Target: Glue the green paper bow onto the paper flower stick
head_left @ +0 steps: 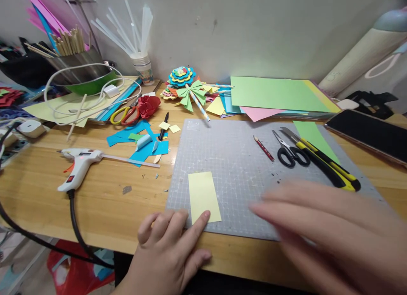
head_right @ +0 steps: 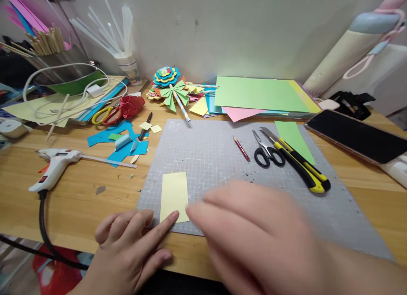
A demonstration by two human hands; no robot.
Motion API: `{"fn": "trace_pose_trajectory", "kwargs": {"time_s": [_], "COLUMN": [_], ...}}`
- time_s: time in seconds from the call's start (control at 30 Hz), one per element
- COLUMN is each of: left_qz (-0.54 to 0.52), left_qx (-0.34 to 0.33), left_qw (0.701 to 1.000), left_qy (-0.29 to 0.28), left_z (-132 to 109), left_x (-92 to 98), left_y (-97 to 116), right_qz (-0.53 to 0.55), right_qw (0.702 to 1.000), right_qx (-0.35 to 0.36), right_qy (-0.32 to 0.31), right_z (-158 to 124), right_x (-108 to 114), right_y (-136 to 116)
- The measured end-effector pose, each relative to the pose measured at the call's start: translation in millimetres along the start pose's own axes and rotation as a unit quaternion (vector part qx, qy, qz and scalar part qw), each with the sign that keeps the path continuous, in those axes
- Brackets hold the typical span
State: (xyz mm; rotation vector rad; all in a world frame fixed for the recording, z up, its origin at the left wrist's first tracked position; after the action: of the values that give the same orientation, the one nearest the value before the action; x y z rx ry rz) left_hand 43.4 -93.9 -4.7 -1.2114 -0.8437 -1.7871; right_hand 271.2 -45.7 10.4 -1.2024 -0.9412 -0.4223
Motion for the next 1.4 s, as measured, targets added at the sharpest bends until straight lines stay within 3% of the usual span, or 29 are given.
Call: {"fn": "trace_pose_trajectory", "kwargs": {"time_s": [0.03, 0.1, 0.2, 0.37, 0.57, 0.73, 0.9, 0.97, 1.2, 1.4], "left_qz": [-0.004, -0.011, 0.009, 0.074, 0.013, 0.009, -0.019, -0.009, 0.049, 0.05], "left_qx": [0.013, 0.041, 0.045, 0.031, 0.152, 0.092, 0.146, 0.137, 0.067, 0.078], "left_qw": [1.0, 0.999, 0.999, 0.997, 0.985, 0.991, 0.979, 0.978, 0.984, 0.984], "left_qy": [0.014, 0.033, 0.013, -0.01, 0.081, 0.096, 0.144, 0.155, 0.155, 0.152], "left_z": [-0.8, -3.4, -8.1, -19.8, -45.6, -52.7, -51.0, -50.3, -52.1, -55.6], "left_x": [0.9, 2.5, 3.6, 4.4, -3.3, -7.2, -3.7, -3.9, -7.0, -6.0], "left_y": [-1.9, -7.5, -16.9, -27.3, -33.8, -32.2, -32.9, -32.1, -34.6, -34.1], "right_qz": [-0.013, -0.066, -0.112, -0.148, -0.194, -0.21, -0.206, -0.203, -0.202, -0.202], "right_qw": [0.996, 0.955, 0.917, 0.922, 0.925, 0.919, 0.918, 0.916, 0.915, 0.915], "right_qx": [0.074, 0.254, 0.326, 0.307, 0.298, 0.312, 0.321, 0.325, 0.323, 0.323], "right_qy": [-0.039, -0.135, -0.199, -0.184, -0.135, -0.121, -0.112, -0.116, -0.131, -0.134], "right_z": [16.1, 35.2, 44.5, 41.9, 39.0, 35.3, 39.5, 42.7, 44.0, 37.9], "right_x": [-4.9, -22.4, -48.5, -75.8, -85.4, -83.1, -83.1, -84.4, -85.1, -86.1], "right_y": [-13.4, -38.5, -45.9, -49.0, -60.8, -59.2, -61.0, -62.3, -62.2, -61.0]}}
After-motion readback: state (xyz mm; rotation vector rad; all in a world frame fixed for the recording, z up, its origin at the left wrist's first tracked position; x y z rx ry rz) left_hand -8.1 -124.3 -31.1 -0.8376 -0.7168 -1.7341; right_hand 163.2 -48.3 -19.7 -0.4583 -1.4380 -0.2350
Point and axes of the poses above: each hand's wrist, its own z-axis towards the middle knuckle, its own x-axis out of the back of the hand, y = z × x, the point moved 5 cm from there along z, towards the middle knuckle, and after that the axes turned 7 degrees about x, right-handed, at the moved point
